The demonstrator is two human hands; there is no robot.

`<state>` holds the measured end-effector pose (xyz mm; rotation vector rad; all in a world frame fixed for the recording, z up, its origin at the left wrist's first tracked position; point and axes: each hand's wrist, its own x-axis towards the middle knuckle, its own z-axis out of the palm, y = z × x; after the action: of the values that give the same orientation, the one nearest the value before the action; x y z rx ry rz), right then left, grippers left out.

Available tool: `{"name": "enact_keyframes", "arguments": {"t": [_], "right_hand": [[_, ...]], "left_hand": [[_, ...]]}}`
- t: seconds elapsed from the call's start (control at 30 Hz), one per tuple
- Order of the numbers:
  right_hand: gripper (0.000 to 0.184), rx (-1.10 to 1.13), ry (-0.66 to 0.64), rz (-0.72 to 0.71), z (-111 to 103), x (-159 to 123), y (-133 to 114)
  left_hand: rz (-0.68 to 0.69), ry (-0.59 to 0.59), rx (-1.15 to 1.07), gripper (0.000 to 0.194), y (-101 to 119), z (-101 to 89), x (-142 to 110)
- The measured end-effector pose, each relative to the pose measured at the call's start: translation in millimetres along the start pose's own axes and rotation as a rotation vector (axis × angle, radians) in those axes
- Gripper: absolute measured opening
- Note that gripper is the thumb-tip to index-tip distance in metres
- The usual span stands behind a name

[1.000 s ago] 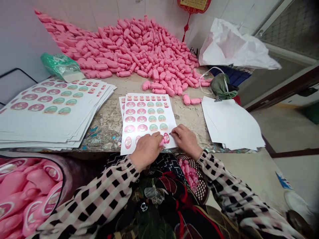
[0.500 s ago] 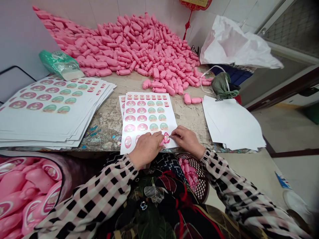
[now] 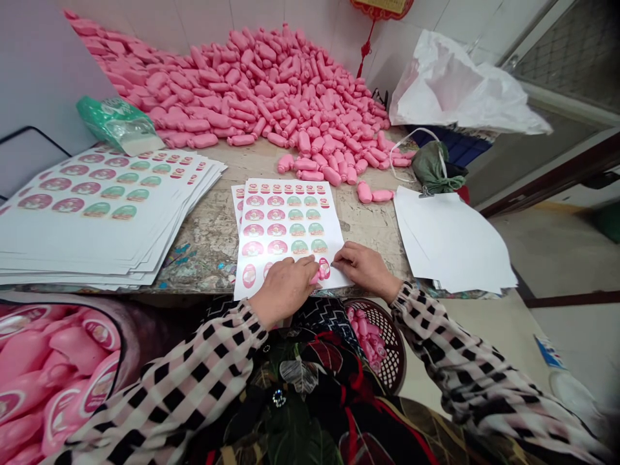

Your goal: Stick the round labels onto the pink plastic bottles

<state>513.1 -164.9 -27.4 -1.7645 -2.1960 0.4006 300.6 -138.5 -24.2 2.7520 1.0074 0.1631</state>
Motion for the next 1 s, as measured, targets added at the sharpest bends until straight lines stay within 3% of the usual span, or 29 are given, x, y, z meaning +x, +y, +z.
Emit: {"name": "enact_keyframes", "arguments": {"t": [0.33, 0.6, 0.8, 1.0], "right_hand": [[0.011, 0.147, 0.175, 0.314, 25.8, -6.5, -14.2], [0.02, 0.126, 0.134, 0.344, 20.1, -2.6, -20.7], [0.022, 0.143, 0.157, 0.455, 19.8, -1.3, -26.7], [0.021, 0.134, 0.242, 0.378, 24.5, -5.2, -24.5]], "left_hand": [[0.1, 0.004, 0.01, 0.037, -4.8, 5.0, 3.1], [0.122, -0.048, -0.047, 0.046, -9.0, 4.5, 0.8], [0.117, -0.155, -0.144, 0.049, -9.7, -4.3, 0.2], [0.154, -0.218, -0.11, 0.054, -8.5, -10.5, 4.0]]}}
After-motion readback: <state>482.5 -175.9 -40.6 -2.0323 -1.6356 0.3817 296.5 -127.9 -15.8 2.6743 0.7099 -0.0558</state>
